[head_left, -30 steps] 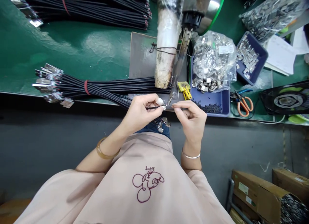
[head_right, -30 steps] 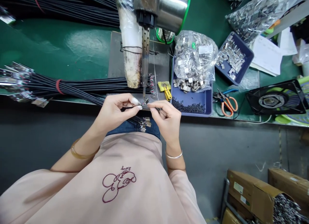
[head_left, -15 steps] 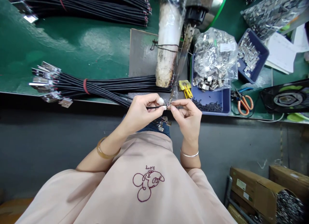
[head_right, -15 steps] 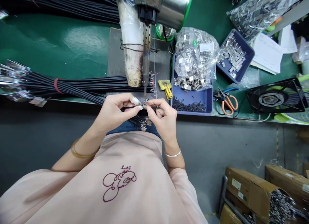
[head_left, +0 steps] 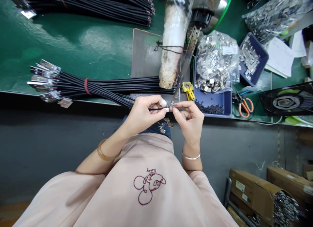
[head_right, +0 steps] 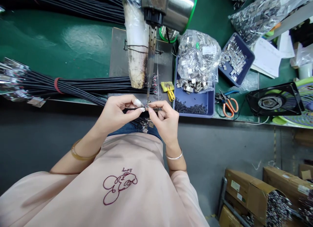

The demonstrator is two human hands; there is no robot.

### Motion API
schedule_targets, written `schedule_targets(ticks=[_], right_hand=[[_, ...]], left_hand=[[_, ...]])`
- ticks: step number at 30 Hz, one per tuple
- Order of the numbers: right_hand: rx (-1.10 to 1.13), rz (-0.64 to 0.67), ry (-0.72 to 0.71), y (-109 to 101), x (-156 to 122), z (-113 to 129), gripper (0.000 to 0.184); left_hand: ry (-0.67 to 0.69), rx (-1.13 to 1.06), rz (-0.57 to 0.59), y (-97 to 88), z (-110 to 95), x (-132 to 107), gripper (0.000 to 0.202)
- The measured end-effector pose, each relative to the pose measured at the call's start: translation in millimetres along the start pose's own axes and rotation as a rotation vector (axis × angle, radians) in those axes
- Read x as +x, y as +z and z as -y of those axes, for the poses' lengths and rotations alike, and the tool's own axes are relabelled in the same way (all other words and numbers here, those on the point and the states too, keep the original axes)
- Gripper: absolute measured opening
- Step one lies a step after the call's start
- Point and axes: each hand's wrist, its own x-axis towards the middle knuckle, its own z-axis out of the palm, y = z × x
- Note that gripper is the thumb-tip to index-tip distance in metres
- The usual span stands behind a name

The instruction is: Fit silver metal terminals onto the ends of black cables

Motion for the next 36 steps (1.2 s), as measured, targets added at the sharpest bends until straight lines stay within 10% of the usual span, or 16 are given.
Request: schedule_targets(ticks=[8,16,24,36], right_hand=[[-0.334,-0.055,-0.296,-2.7,-6.9,8.5,0.007],[0.070,-0.402,-0.308,-14.5,-11.4,15.3,0.019],[-0.090,-0.119,-0.250,-3.4,-1.9,1.0,0.004],[-0.051,-0.116,-0.243,-3.2,11.1,6.0,0.007]], left_hand=[[0.111,0.108,0.125,-7.1,-0.9,-0.4,0.012],[0.038,-0.077,-0.025,1.4,-5.7,0.6,0.013],[-0.017,-0.066,-0.099,11.0,-7.2,1.5,0.011],[0.000,-0.010,-0.193,18.9,-12.0,5.3,0.011]])
